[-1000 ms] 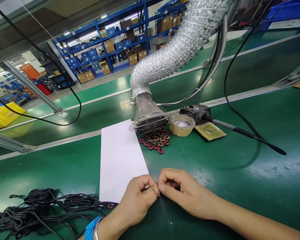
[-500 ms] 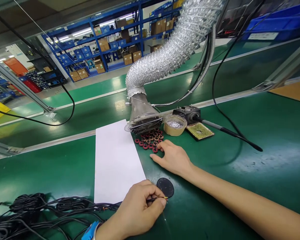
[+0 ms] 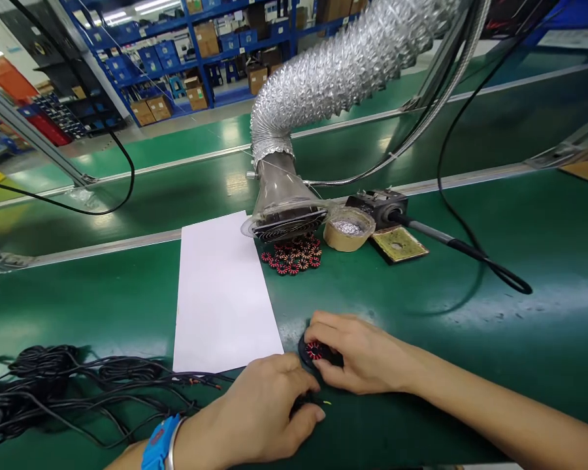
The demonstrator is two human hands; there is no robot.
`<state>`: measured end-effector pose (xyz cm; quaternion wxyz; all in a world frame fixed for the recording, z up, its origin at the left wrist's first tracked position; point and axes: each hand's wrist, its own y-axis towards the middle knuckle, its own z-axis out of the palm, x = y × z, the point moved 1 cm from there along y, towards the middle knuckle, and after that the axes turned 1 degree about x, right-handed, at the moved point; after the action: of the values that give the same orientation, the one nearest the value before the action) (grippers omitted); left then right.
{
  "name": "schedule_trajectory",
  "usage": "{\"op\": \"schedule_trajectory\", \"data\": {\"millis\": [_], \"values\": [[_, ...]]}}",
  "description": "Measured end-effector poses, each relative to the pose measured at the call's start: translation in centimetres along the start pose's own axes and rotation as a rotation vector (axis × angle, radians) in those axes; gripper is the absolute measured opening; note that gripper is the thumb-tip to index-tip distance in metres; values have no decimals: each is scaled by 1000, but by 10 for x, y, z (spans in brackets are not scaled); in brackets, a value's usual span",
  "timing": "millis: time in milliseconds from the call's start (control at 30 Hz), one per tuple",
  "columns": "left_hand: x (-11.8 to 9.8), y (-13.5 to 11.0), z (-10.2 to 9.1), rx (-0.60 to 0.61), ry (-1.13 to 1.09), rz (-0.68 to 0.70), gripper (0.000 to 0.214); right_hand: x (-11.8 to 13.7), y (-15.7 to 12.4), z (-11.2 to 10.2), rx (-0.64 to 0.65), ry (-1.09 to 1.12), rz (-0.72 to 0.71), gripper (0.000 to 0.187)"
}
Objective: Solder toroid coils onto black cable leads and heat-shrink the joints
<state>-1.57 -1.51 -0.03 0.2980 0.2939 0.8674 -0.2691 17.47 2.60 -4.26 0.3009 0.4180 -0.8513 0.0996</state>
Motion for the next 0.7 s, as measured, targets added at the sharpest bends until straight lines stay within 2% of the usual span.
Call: {"op": "schedule_trajectory", "data": {"millis": [133,233,367,467,700], "values": [[-1,-2,-1,-75,-38,-25,19,-3,1,-1,-7,63,12,14],[1,-1,-1,-157,-136,-79,16,-4,-3,-8,-12,189,44,21],[3,5,-1,-194,-283,-175,14,-5,-8,-16,-106,318,91,18],[4,10,1,-205,-397,-257,19,-2,-9,-17,-165,364,47,11],[11,20,8,-230,-638,-396,38,-1,-9,-10,-187,377,4,15]]}}
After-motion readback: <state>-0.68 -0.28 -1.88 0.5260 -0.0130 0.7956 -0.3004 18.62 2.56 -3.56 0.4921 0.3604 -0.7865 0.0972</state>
